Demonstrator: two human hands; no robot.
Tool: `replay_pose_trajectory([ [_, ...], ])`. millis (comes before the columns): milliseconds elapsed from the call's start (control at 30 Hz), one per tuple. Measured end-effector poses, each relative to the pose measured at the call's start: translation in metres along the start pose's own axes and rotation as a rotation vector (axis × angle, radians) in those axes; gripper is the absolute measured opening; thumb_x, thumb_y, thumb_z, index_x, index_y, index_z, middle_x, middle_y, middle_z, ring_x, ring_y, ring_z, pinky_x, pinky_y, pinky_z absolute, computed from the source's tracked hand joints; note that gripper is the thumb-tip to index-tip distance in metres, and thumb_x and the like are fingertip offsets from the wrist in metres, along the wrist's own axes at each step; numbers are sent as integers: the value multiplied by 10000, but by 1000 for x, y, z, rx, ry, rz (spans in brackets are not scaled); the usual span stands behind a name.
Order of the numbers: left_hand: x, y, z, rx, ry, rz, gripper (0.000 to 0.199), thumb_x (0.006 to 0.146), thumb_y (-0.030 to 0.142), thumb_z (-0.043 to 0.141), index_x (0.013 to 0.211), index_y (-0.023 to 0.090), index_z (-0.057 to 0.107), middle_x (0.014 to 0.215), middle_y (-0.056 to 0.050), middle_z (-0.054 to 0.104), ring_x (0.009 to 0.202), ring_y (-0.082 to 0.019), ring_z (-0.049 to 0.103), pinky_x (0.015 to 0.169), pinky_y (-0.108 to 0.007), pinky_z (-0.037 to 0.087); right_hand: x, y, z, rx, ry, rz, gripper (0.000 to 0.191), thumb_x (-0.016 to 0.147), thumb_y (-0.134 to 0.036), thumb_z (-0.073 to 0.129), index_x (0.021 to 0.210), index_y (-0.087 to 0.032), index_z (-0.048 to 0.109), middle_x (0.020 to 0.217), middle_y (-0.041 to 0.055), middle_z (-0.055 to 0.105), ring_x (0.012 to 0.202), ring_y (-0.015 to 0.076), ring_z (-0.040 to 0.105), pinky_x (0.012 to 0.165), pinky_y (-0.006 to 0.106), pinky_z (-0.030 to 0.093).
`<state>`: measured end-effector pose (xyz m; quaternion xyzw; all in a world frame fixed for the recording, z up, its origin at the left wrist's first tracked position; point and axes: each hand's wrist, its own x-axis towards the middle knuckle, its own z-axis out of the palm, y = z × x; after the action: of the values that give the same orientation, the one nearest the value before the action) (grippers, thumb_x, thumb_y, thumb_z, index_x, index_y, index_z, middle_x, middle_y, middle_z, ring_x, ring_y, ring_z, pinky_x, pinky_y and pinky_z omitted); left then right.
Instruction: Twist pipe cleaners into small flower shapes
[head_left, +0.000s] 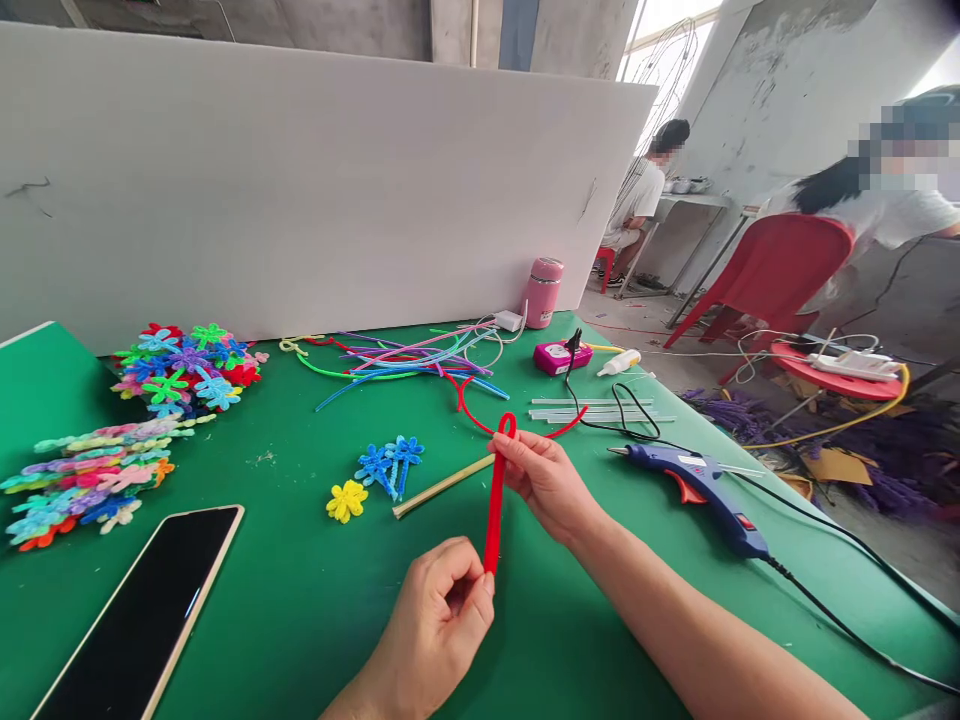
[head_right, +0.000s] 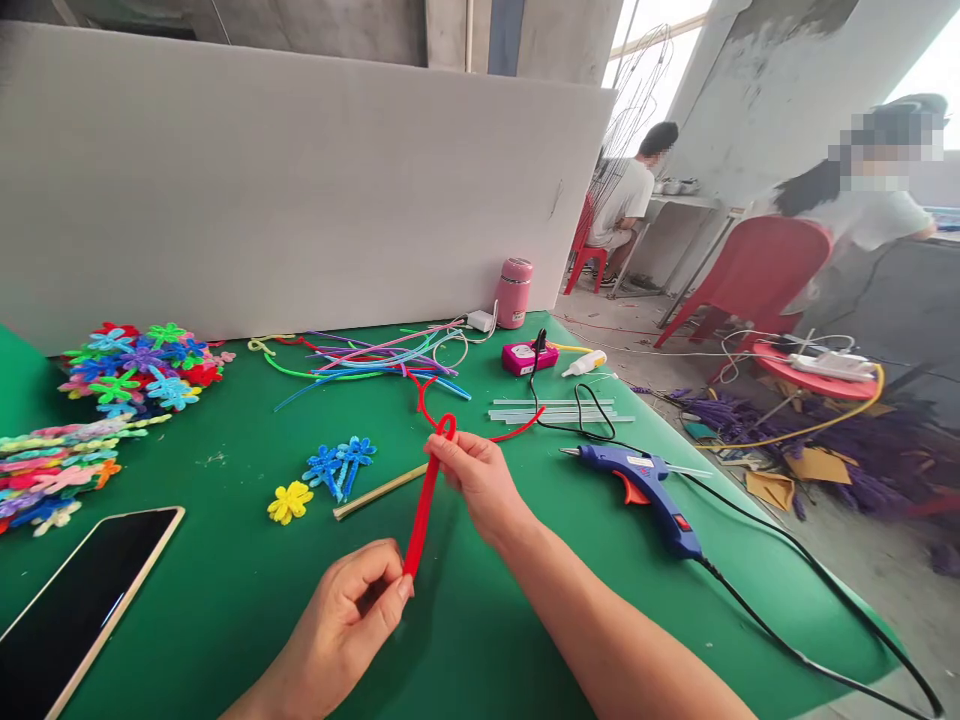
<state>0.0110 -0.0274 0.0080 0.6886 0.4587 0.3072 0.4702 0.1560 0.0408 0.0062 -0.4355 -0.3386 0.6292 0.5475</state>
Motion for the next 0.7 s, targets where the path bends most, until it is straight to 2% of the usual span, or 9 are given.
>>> replay_pose_trajectory([
  [200,-5,3,5,55,-52,39,263,778,217,398,531,201,309,554,16,371,533,-119,357,505,-233,294,4,-8,-5,57,66,-60,231,549,-356,728,546,-155,613,430,-69,367,420,45,286,413,193,243],
  [400,-6,6,6,45,-136,54,258,773,214,386,543,208,270,554,18,362,538,-122,350,505,-241,289,5,-7,-7,80,105,2,241,554,-358,722,531,-146,608,417,-73,364,411,35,293,421,176,282],
  [567,-7,6,6,-89,-150,-41,248,778,262,401,555,206,308,560,30,348,520,-110,318,482,-233,278,6,-7,-9,57,104,-7,239,568,-365,707,541,-146,615,403,-85,301,393,37,287,409,181,284],
  [700,-6,2,3,-253,-158,-127,258,767,336,452,562,184,414,549,31,383,509,-101,324,472,-228,268,8,-8,-11,38,123,-45,256,561,-375,707,523,-151,590,403,-84,297,391,39,287,393,178,269],
])
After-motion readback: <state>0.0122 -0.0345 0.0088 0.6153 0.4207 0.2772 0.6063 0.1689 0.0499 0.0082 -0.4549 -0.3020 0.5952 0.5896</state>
